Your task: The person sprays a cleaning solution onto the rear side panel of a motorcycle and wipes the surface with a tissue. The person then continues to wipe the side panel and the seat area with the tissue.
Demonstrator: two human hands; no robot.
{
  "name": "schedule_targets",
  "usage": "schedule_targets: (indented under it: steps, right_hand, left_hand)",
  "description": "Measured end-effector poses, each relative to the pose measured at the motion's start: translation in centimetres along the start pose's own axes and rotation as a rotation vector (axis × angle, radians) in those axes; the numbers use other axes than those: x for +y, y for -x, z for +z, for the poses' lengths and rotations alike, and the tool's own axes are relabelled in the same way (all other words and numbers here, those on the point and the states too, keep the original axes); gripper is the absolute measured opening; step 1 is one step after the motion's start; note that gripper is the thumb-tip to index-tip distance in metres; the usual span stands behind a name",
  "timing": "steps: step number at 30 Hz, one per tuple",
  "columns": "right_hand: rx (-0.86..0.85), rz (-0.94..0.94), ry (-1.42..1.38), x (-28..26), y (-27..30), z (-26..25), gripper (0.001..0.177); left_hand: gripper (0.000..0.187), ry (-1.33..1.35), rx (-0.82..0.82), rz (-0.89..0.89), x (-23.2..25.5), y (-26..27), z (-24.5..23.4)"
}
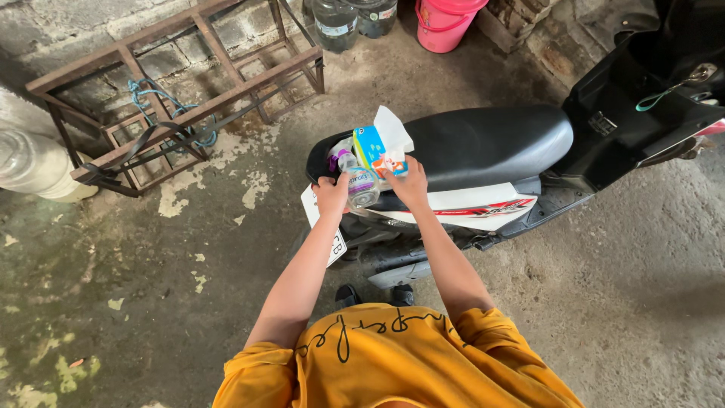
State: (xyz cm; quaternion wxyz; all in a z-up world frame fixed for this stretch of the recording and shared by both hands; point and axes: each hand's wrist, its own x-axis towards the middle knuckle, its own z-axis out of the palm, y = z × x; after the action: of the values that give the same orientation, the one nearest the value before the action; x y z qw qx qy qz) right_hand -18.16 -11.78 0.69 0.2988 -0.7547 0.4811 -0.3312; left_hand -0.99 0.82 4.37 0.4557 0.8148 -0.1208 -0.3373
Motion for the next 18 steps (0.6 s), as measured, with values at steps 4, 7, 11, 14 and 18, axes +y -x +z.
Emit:
schedule_targets:
  steps: [4,7,11,14,18]
  right_hand:
    - [0.092,-0.055,-0.019,1.0,-0.3,0.6,0.068]
    - [0.112,-0.04,-0.051,1.6,-2.0,0.9,0.06]
    - [0.142,-0.007,-0.208,-0.2,-3.2,0.0,0.051]
    - [0.075,0.127,-0.255,-2.3,-3.9,-1.5,0.04]
    - [0.012,0.248,-0.304,-4.1,-4.2,-2.7,0.029]
  left_hand:
    - [0.075,-0.144,-0.028,-0.027,1.1,0.8,-1.1]
    - [0.075,-0.221,-0.025,0.007,0.4,0.1,-0.9]
    - [0.076,-0.278,0.001,0.102,-1.2,-1.3,-0.2]
    - [0.077,-0.284,-0.035,0.098,-1.4,-1.7,-0.4]
    - [0.072,-0.305,-0.022,0.12,-1.0,-1.5,-0.7]
